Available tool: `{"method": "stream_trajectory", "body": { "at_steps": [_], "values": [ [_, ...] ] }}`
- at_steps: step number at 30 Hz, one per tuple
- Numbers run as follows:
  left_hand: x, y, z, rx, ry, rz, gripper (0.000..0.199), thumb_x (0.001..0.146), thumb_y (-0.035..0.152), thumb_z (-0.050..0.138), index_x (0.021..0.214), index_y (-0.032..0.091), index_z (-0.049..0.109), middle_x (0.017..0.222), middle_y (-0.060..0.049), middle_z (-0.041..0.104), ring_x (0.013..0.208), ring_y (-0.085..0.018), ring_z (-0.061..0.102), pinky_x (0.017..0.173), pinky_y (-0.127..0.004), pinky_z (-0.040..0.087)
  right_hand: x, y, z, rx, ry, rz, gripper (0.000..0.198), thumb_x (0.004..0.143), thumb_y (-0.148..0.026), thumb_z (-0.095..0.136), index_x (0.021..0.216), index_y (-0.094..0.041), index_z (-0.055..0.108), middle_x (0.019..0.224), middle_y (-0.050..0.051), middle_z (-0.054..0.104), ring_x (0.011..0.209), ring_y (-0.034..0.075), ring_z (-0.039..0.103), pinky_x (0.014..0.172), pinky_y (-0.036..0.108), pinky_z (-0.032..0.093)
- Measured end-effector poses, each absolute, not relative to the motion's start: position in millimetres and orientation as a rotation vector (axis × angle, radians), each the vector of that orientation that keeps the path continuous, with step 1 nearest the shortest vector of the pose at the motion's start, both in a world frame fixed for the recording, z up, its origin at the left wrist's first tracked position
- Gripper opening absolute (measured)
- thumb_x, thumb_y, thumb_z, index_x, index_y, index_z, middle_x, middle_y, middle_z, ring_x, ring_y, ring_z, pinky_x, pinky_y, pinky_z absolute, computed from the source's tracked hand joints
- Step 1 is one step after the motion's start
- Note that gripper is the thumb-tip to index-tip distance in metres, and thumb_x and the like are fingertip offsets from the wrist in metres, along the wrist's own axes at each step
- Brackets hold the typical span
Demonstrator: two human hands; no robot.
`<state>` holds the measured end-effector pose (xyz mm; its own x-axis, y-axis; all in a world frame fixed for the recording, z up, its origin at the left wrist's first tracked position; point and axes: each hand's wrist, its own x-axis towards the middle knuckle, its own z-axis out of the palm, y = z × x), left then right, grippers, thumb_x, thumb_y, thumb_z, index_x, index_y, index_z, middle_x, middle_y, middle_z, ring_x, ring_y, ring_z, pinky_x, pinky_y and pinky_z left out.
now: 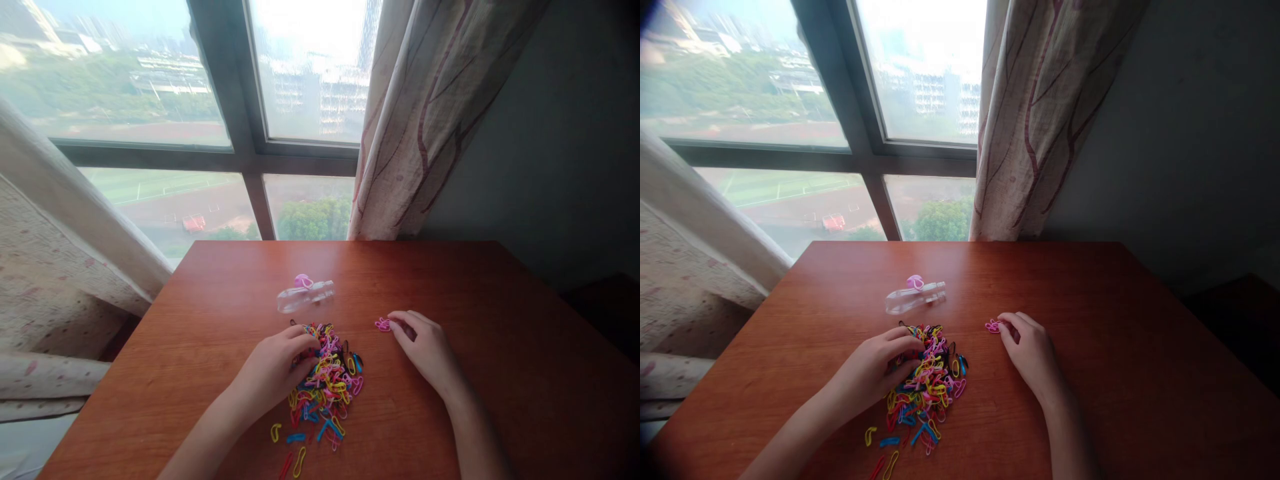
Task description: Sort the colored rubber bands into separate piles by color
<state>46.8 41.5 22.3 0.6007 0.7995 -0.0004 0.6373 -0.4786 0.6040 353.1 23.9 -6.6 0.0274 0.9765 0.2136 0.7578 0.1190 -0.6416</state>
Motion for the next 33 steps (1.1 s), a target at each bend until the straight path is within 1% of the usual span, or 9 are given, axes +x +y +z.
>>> {"method": "stream_trajectory", "body": {
  "at_steps": [3, 6, 12, 17, 19, 23, 26, 30, 33],
  "values": [
    [45, 42, 24, 2.281, 1.144, 0.343, 0.012, 0.087, 0.016, 0.059, 0.091, 0.022, 0.068, 0.093, -0.003, 0.068, 0.081, -0.018, 0.065, 0.068, -0.023, 0.046, 352, 24, -8, -1.682, -1.778, 0.451, 0.020, 0.093, -0.031, 0.054, 0.094, -0.021, 0.071, 0.088, 0.005, 0.072, 0.074, 0.020, 0.065, 0.069, 0.029, 0.050],
    [42, 41, 30, 2.291, 1.160, 0.378, 0.014, 0.090, 0.017, 0.054, 0.088, 0.022, 0.067, 0.090, -0.003, 0.065, 0.078, -0.017, 0.063, 0.066, -0.023, 0.045, 350, 24, -9, -1.674, -1.778, 0.461, 0.023, 0.094, -0.034, 0.052, 0.093, -0.021, 0.071, 0.088, 0.006, 0.073, 0.074, 0.020, 0.066, 0.068, 0.030, 0.051],
    [48, 39, 37, 2.291, 1.229, 0.488, 0.021, 0.092, 0.023, 0.053, 0.109, 0.023, 0.066, 0.098, -0.006, 0.063, 0.085, -0.019, 0.063, 0.076, -0.027, 0.048, 348, 23, -6, -1.669, -1.776, 0.495, 0.024, 0.095, -0.034, 0.051, 0.094, -0.021, 0.071, 0.091, 0.008, 0.073, 0.078, 0.022, 0.067, 0.070, 0.032, 0.051],
    [55, 37, 28, 2.368, 1.288, 0.331, 0.014, 0.092, 0.024, 0.054, 0.097, 0.024, 0.067, 0.095, -0.004, 0.064, 0.082, -0.020, 0.064, 0.070, -0.028, 0.048, 347, 23, -6, -1.662, -1.778, 0.510, 0.024, 0.095, -0.034, 0.051, 0.096, -0.021, 0.070, 0.094, 0.008, 0.074, 0.083, 0.023, 0.068, 0.074, 0.033, 0.052],
    [57, 36, 25, 2.368, 1.302, 0.300, 0.012, 0.092, 0.026, 0.056, 0.097, 0.023, 0.067, 0.096, -0.004, 0.066, 0.083, -0.021, 0.065, 0.070, -0.029, 0.048, 347, 23, -6, -1.658, -1.782, 0.512, 0.024, 0.095, -0.033, 0.050, 0.096, -0.021, 0.071, 0.094, 0.008, 0.074, 0.083, 0.023, 0.068, 0.075, 0.033, 0.052],
    [60, 35, 26, 2.357, 1.283, 0.305, 0.016, 0.094, 0.025, 0.052, 0.095, 0.023, 0.067, 0.095, -0.004, 0.066, 0.084, -0.021, 0.066, 0.070, -0.029, 0.049, 346, 24, -8, -1.652, -1.786, 0.510, 0.025, 0.095, -0.035, 0.050, 0.093, -0.021, 0.071, 0.093, 0.008, 0.074, 0.081, 0.022, 0.068, 0.073, 0.032, 0.052],
    [59, 36, 30, 2.318, 1.266, 0.438, 0.017, 0.094, 0.024, 0.052, 0.092, 0.022, 0.069, 0.093, -0.005, 0.065, 0.082, -0.019, 0.065, 0.072, -0.028, 0.049, 345, 24, -8, -1.652, -1.790, 0.501, 0.025, 0.096, -0.035, 0.051, 0.094, -0.021, 0.072, 0.093, 0.007, 0.074, 0.081, 0.022, 0.068, 0.073, 0.032, 0.052],
    [56, 39, 33, 2.189, 1.230, 0.766, 0.018, 0.094, 0.023, 0.054, 0.093, 0.021, 0.072, 0.096, -0.006, 0.068, 0.084, -0.017, 0.065, 0.077, -0.026, 0.051, 345, 24, -7, -1.652, -1.796, 0.499, 0.025, 0.096, -0.034, 0.051, 0.095, -0.021, 0.072, 0.092, 0.007, 0.074, 0.079, 0.022, 0.068, 0.071, 0.031, 0.052],
    [55, 39, 33, 2.144, 1.198, 0.830, 0.019, 0.093, 0.020, 0.055, 0.094, 0.022, 0.074, 0.097, -0.006, 0.071, 0.082, -0.016, 0.067, 0.074, -0.025, 0.051, 343, 23, -5, -1.649, -1.800, 0.507, 0.025, 0.096, -0.034, 0.051, 0.095, -0.021, 0.072, 0.091, 0.007, 0.074, 0.077, 0.021, 0.068, 0.069, 0.031, 0.052]
  ]
}}
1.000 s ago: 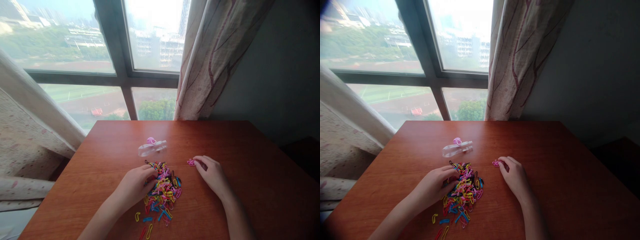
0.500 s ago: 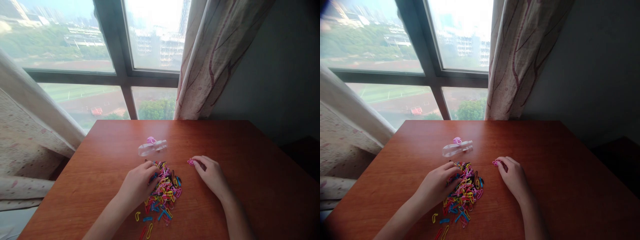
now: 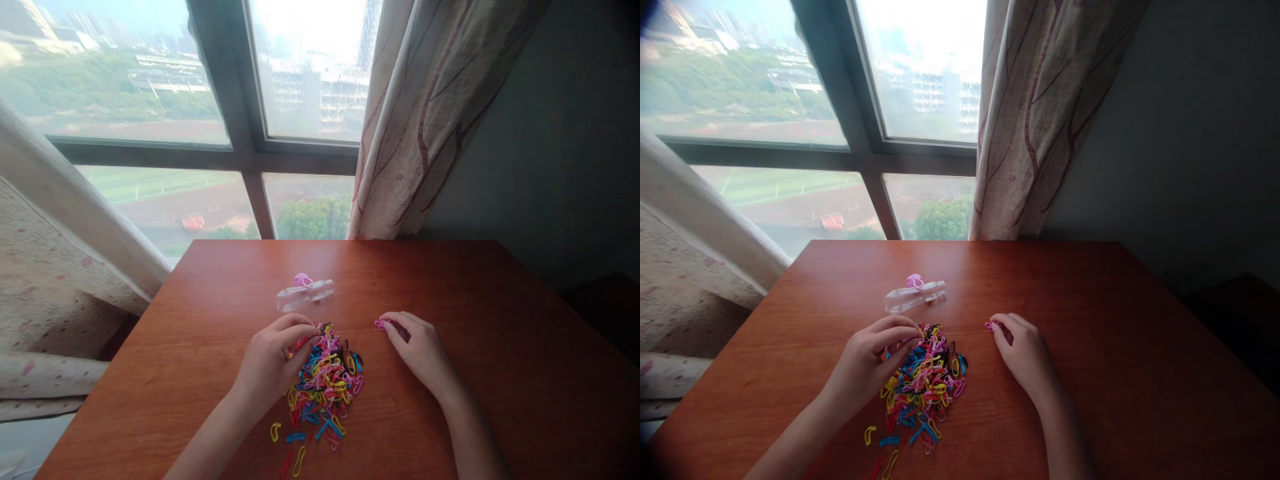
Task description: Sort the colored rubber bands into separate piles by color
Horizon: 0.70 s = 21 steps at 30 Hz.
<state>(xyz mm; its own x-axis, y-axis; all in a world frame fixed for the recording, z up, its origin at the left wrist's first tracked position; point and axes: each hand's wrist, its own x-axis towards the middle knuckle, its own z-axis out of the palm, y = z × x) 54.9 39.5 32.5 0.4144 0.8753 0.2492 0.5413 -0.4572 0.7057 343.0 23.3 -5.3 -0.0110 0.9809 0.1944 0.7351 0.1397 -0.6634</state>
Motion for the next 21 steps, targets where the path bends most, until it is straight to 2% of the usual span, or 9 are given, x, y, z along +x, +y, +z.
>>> {"method": "stream_trajectory", "body": {
  "at_steps": [6, 14, 21],
  "values": [
    [55, 38, 29, 2.186, 1.255, 0.732, 0.016, 0.090, 0.021, 0.058, 0.094, 0.022, 0.074, 0.084, -0.003, 0.074, 0.068, -0.015, 0.065, 0.065, -0.024, 0.050, 342, 23, -4, -1.641, -1.795, 0.500, 0.025, 0.096, -0.035, 0.051, 0.095, -0.022, 0.072, 0.093, 0.007, 0.074, 0.078, 0.022, 0.068, 0.070, 0.031, 0.052],
    [64, 40, 40, 2.023, 1.253, 0.855, 0.010, 0.085, 0.016, 0.061, 0.081, 0.018, 0.070, 0.071, -0.001, 0.069, 0.058, -0.012, 0.055, 0.055, -0.022, 0.041, 328, 20, 6, -1.544, -1.744, 0.593, 0.024, 0.096, -0.035, 0.052, 0.095, -0.021, 0.072, 0.090, 0.007, 0.072, 0.076, 0.020, 0.066, 0.067, 0.029, 0.050],
    [90, 33, 43, 1.985, 1.140, 0.877, 0.009, 0.086, 0.022, 0.063, 0.081, 0.019, 0.071, 0.074, -0.003, 0.069, 0.064, -0.014, 0.057, 0.059, -0.024, 0.044, 286, 9, 21, -1.276, -1.771, 0.845, 0.023, 0.094, -0.041, 0.057, 0.096, -0.022, 0.070, 0.082, 0.003, 0.070, 0.072, 0.017, 0.063, 0.065, 0.026, 0.049]
  ]
}}
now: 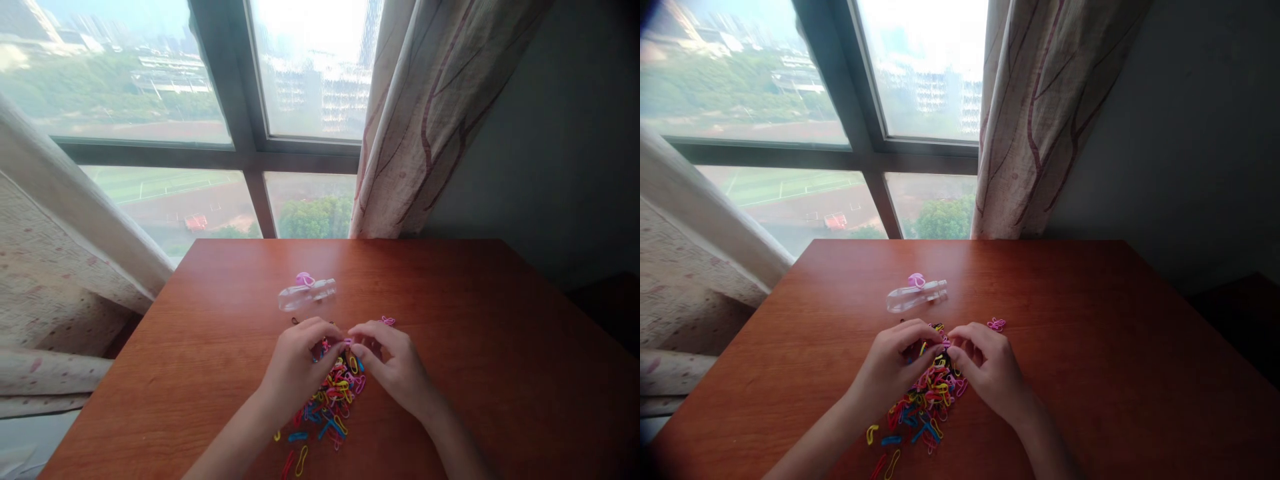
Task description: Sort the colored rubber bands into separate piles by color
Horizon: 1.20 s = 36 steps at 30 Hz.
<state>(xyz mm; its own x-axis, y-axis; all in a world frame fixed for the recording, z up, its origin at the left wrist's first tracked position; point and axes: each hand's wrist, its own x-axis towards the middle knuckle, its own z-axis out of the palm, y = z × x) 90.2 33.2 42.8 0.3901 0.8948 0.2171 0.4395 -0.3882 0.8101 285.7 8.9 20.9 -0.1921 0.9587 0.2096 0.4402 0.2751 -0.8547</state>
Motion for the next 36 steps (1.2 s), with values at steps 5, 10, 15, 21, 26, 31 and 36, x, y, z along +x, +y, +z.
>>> {"method": "stream_trajectory", "body": {
  "at_steps": [5, 10, 15, 21, 26, 31, 36],
  "values": [
    [93, 31, 41, 2.003, 1.095, 0.851, 0.010, 0.088, 0.022, 0.062, 0.085, 0.019, 0.071, 0.077, -0.003, 0.069, 0.070, -0.015, 0.060, 0.065, -0.025, 0.046, 287, 8, 21, -1.301, -1.776, 0.793, 0.023, 0.095, -0.035, 0.056, 0.081, -0.021, 0.067, 0.072, 0.001, 0.067, 0.065, 0.015, 0.060, 0.062, 0.025, 0.045],
    [74, 39, 42, 2.020, 1.168, 0.850, 0.009, 0.089, 0.020, 0.060, 0.088, 0.019, 0.069, 0.080, -0.002, 0.069, 0.071, -0.015, 0.060, 0.066, -0.025, 0.045, 320, 16, 15, -1.471, -1.577, 0.668, 0.024, 0.092, -0.039, 0.059, 0.081, -0.021, 0.069, 0.076, 0.003, 0.070, 0.068, 0.018, 0.063, 0.061, 0.025, 0.047],
    [55, 43, 39, 2.108, 1.181, 0.600, 0.012, 0.089, 0.022, 0.060, 0.097, 0.021, 0.069, 0.088, -0.003, 0.068, 0.074, -0.016, 0.061, 0.070, -0.026, 0.046, 343, 22, 4, -1.620, -1.535, 0.627, 0.026, 0.091, -0.044, 0.060, 0.083, -0.021, 0.070, 0.079, 0.004, 0.073, 0.070, 0.021, 0.066, 0.063, 0.027, 0.050],
    [41, 44, 37, 2.179, 1.157, 0.425, 0.012, 0.088, 0.021, 0.062, 0.098, 0.022, 0.068, 0.092, -0.002, 0.066, 0.077, -0.017, 0.060, 0.070, -0.025, 0.045, 351, 27, -7, -1.689, -1.719, 0.466, 0.028, 0.091, -0.043, 0.057, 0.079, -0.022, 0.071, 0.078, 0.004, 0.074, 0.066, 0.020, 0.066, 0.061, 0.028, 0.049],
    [37, 44, 40, 2.195, 1.161, 0.329, 0.009, 0.085, 0.023, 0.066, 0.094, 0.021, 0.068, 0.092, -0.002, 0.066, 0.079, -0.017, 0.060, 0.070, -0.025, 0.044, 352, 27, -11, -1.701, -1.711, 0.467, 0.023, 0.090, -0.039, 0.058, 0.082, -0.022, 0.071, 0.082, 0.004, 0.074, 0.067, 0.020, 0.066, 0.062, 0.028, 0.049],
    [42, 40, 41, 2.227, 1.078, 0.231, 0.020, 0.082, 0.030, 0.073, 0.101, 0.022, 0.069, 0.098, -0.003, 0.069, 0.086, -0.020, 0.063, 0.074, -0.026, 0.045, 349, 25, -12, -1.701, -1.590, 0.501, 0.023, 0.089, -0.038, 0.059, 0.096, -0.020, 0.072, 0.086, 0.005, 0.074, 0.075, 0.021, 0.068, 0.068, 0.030, 0.052],
    [47, 38, 37, 2.272, 1.085, 0.184, 0.006, 0.087, 0.024, 0.065, 0.090, 0.021, 0.069, 0.085, -0.002, 0.068, 0.075, -0.018, 0.062, 0.065, -0.024, 0.042, 345, 25, -10, -1.667, -1.599, 0.529, 0.021, 0.090, -0.035, 0.058, 0.095, -0.020, 0.072, 0.091, 0.007, 0.075, 0.077, 0.022, 0.068, 0.070, 0.030, 0.052]
  ]
}}
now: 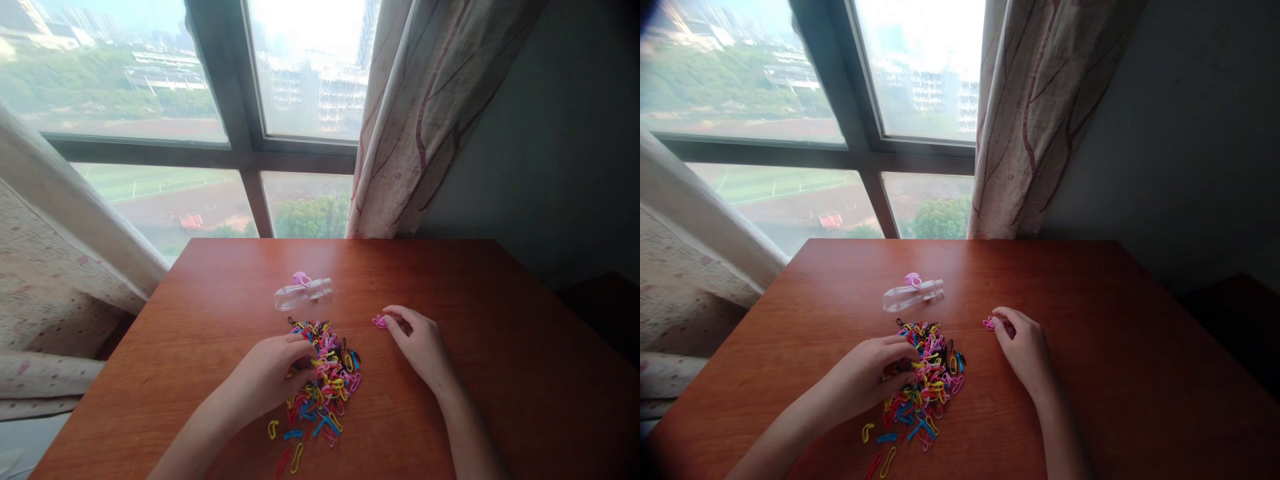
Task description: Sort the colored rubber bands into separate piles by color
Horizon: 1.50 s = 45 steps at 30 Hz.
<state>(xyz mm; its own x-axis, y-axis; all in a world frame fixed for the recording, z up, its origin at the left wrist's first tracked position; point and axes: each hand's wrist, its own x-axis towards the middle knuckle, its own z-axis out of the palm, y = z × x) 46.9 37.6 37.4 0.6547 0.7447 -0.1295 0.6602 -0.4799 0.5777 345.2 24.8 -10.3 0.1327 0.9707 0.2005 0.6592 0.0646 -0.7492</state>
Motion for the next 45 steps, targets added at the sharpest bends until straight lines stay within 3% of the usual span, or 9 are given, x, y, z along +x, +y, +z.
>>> {"method": "stream_trajectory", "body": {
  "at_steps": [8, 19, 26, 31, 40, 45],
  "values": [
    [45, 41, 39, 2.235, 1.040, 0.330, 0.017, 0.087, 0.010, 0.053, 0.088, 0.019, 0.067, 0.084, -0.003, 0.067, 0.074, -0.016, 0.060, 0.065, -0.021, 0.042, 342, 24, -7, -1.656, -1.628, 0.522, 0.020, 0.090, -0.032, 0.057, 0.094, -0.020, 0.072, 0.092, 0.006, 0.075, 0.076, 0.021, 0.068, 0.069, 0.030, 0.053],
    [47, 40, 44, 2.179, 1.011, 0.506, 0.019, 0.096, 0.023, 0.052, 0.093, 0.020, 0.070, 0.090, -0.004, 0.068, 0.081, -0.016, 0.062, 0.072, -0.023, 0.044, 330, 21, -1, -1.585, -1.631, 0.564, 0.017, 0.093, -0.028, 0.056, 0.095, -0.020, 0.071, 0.093, 0.006, 0.074, 0.081, 0.020, 0.069, 0.072, 0.028, 0.052],
    [61, 32, 41, 2.116, 1.003, 0.564, 0.016, 0.096, 0.022, 0.053, 0.093, 0.019, 0.069, 0.083, -0.002, 0.066, 0.076, -0.015, 0.059, 0.069, -0.023, 0.042, 285, 6, 14, -1.215, -1.914, 0.835, 0.015, 0.094, -0.026, 0.060, 0.105, -0.022, 0.069, 0.084, 0.001, 0.069, 0.071, 0.014, 0.061, 0.066, 0.024, 0.046],
    [69, 27, 38, 2.113, 0.985, 0.518, 0.017, 0.095, 0.020, 0.053, 0.090, 0.018, 0.069, 0.080, -0.002, 0.064, 0.071, -0.014, 0.057, 0.066, -0.023, 0.041, 274, 4, 18, -1.134, -1.948, 0.791, 0.013, 0.095, -0.028, 0.061, 0.091, -0.020, 0.070, 0.078, 0.001, 0.069, 0.068, 0.013, 0.060, 0.065, 0.023, 0.044],
    [49, 38, 48, 2.152, 1.015, 0.415, 0.015, 0.093, 0.021, 0.055, 0.085, 0.019, 0.068, 0.079, -0.002, 0.065, 0.072, -0.015, 0.058, 0.064, -0.022, 0.041, 337, 18, 7, -1.539, -1.560, 0.544, 0.023, 0.092, -0.039, 0.059, 0.088, -0.020, 0.072, 0.082, 0.005, 0.073, 0.069, 0.018, 0.066, 0.063, 0.026, 0.049],
    [48, 38, 43, 2.205, 1.077, 0.358, 0.011, 0.089, 0.020, 0.058, 0.095, 0.020, 0.068, 0.090, -0.004, 0.068, 0.079, -0.018, 0.062, 0.069, -0.024, 0.045, 362, 23, 1, -1.770, -1.522, 0.393, 0.029, 0.090, -0.043, 0.056, 0.084, -0.020, 0.071, 0.077, 0.006, 0.074, 0.067, 0.021, 0.067, 0.063, 0.028, 0.050]
  ]
}}
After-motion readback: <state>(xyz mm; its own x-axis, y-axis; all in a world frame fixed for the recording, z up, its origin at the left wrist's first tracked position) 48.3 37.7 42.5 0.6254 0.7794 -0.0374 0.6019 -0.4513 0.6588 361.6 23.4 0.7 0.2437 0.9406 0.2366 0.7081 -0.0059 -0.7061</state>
